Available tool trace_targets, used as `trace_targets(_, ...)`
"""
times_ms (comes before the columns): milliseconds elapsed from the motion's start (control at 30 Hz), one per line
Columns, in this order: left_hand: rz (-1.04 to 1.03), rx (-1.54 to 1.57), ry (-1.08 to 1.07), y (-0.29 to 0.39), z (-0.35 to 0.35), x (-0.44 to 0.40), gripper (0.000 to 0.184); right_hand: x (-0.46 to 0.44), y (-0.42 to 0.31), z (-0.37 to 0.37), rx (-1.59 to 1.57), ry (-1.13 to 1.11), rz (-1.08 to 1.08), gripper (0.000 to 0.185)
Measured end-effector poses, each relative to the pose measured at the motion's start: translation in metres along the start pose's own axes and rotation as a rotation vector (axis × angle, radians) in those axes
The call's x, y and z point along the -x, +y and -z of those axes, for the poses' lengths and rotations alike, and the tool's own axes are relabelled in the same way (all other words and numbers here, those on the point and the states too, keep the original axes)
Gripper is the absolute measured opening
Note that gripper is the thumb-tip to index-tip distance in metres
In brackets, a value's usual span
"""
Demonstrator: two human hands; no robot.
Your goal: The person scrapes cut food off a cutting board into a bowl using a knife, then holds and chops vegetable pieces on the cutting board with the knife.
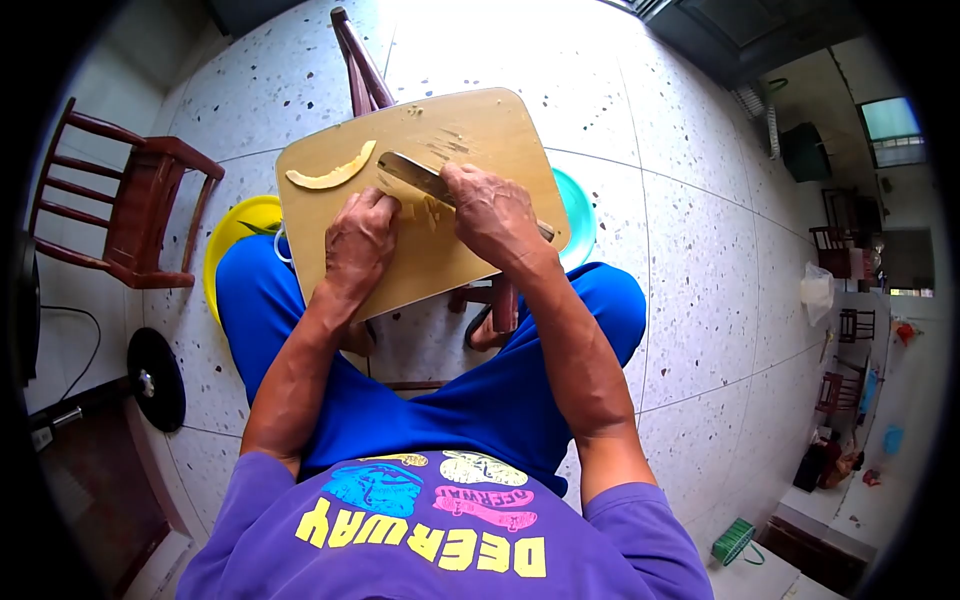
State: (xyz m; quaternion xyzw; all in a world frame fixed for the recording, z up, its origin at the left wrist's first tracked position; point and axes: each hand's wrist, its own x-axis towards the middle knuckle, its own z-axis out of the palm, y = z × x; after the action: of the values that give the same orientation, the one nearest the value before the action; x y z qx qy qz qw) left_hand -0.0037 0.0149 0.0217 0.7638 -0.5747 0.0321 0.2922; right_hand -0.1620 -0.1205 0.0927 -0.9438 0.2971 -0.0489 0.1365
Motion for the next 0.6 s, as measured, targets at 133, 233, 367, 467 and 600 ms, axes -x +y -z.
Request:
trace_targets(133,-0.004,0.012,-0.018,0.007,0.005,-0.001,0.008,-0.010,-0.004,-0.002,0.005,-0.022,-0.016,0.025)
trace_targets(233,-0.024,0.011,-0.018,0.009,0.000,0.002,0.008,-0.011,-0.006,-0.004,0.009,-0.020,-0.028,0.026)
trace_targets(367,-0.020,0.043,-0.014,0.008,0.001,0.001,0.009,-0.002,0.002,0.002,-0.064,0.038,-0.051,0.027)
trace_targets(467,-0.014,0.043,-0.018,0.007,0.003,0.001,0.009,0.003,0.004,0.007,-0.062,0.044,-0.030,0.028)
trace_targets(600,-0.014,0.049,-0.029,0.006,0.005,0.002,0.007,0.005,0.002,0.002,-0.028,-0.015,-0.015,0.027)
